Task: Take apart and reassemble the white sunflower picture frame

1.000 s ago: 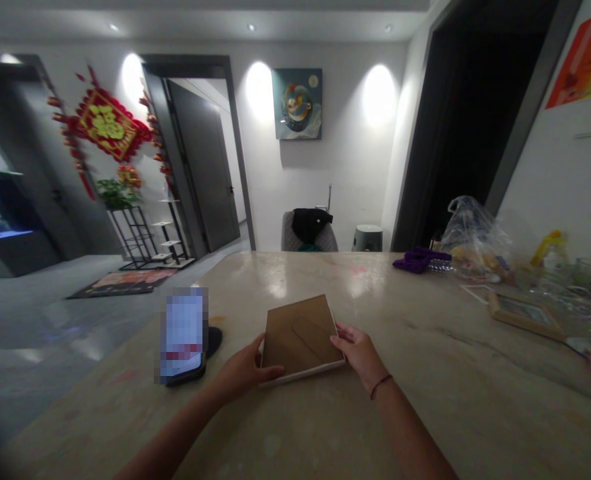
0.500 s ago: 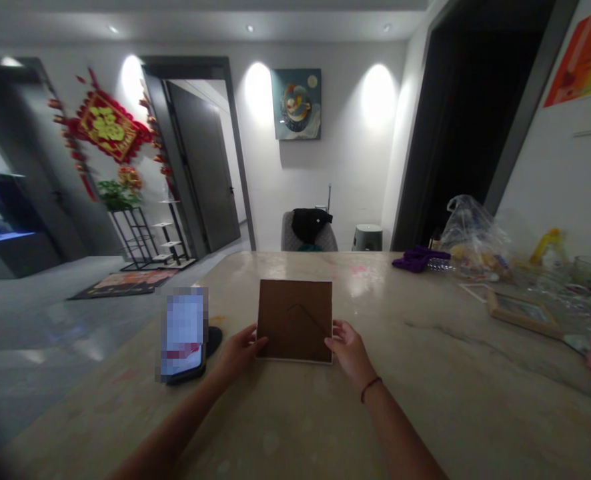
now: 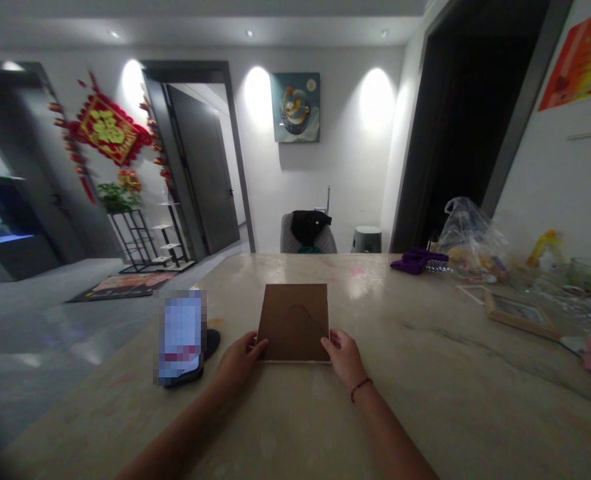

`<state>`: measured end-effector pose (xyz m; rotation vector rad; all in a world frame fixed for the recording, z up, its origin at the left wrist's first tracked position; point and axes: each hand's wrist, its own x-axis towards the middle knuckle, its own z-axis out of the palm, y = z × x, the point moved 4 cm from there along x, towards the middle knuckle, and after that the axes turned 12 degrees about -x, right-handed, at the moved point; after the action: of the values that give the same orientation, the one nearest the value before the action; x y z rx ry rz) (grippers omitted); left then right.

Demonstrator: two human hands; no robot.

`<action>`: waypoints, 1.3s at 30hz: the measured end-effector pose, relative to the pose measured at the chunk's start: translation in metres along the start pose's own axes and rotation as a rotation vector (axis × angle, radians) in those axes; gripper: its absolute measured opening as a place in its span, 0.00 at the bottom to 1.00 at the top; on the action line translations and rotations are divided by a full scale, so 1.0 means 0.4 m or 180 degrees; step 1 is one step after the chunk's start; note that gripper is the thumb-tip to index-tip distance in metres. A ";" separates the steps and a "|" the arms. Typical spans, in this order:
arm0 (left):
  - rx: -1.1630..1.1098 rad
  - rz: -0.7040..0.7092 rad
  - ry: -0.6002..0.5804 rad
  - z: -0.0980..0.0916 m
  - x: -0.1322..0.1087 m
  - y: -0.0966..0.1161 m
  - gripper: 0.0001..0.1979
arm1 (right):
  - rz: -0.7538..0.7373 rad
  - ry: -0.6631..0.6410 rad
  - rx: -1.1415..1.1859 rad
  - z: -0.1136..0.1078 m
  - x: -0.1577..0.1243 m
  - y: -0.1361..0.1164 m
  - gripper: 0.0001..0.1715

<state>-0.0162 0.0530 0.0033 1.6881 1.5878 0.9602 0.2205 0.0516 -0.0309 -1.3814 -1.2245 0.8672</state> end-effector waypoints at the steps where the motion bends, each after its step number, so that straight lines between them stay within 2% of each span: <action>1: 0.0068 0.0045 0.0058 0.003 -0.005 0.003 0.22 | 0.0039 0.0004 0.0054 -0.001 -0.001 -0.002 0.21; 5: 0.0628 0.0742 0.0320 0.016 -0.029 0.035 0.35 | 0.0226 0.0006 0.0252 -0.003 -0.005 -0.001 0.22; 7: 0.0961 0.1014 0.0210 0.030 -0.037 0.046 0.33 | 0.0337 -0.0004 0.0330 0.000 -0.010 0.001 0.22; 9: 0.1168 0.1069 -0.0112 0.045 -0.037 0.048 0.27 | 0.0516 -0.0026 0.0426 0.006 -0.018 0.002 0.22; 12: 0.1286 0.0903 -0.0524 0.056 -0.028 0.042 0.21 | 0.0810 -0.0145 0.0667 0.019 -0.033 -0.003 0.19; 18: 0.1346 0.0835 -0.0798 0.049 -0.027 0.052 0.23 | 0.0956 -0.0253 0.0795 0.027 -0.033 -0.004 0.17; 20: 0.1394 0.0804 -0.0851 0.050 -0.033 0.059 0.23 | 0.0786 -0.0068 0.0457 0.018 -0.022 0.004 0.19; 24: 0.1613 0.0767 -0.0862 0.066 -0.044 0.067 0.23 | -0.0013 0.0386 -0.0729 -0.004 -0.006 0.001 0.17; 27: 0.1777 0.0771 -0.0803 0.085 -0.048 0.066 0.25 | -0.0552 0.0381 -0.1730 -0.005 -0.009 -0.017 0.14; 29: 0.1781 0.0815 -0.0730 0.094 -0.048 0.065 0.26 | -0.0803 0.0342 -0.2265 0.000 -0.016 -0.033 0.16; 32: 0.1622 0.1039 -0.0584 0.089 -0.045 0.075 0.29 | -0.0945 0.0384 -0.2797 0.000 -0.026 -0.058 0.30; 35: 0.1584 0.1167 -0.0073 0.048 -0.035 0.086 0.32 | -0.0914 0.0483 -0.3317 -0.011 -0.032 -0.077 0.39; 37: 0.1813 0.1083 0.0352 0.010 -0.025 0.083 0.31 | -0.0758 0.0537 -0.3625 -0.023 -0.033 -0.081 0.43; 39: 0.2047 0.0847 0.0516 -0.017 -0.015 0.068 0.32 | -0.0549 0.0465 -0.3879 -0.032 -0.033 -0.076 0.45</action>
<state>-0.0071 0.0446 0.0292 2.3526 1.9518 0.7651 0.2233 0.0336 -0.0003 -2.1478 -1.8104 -0.2257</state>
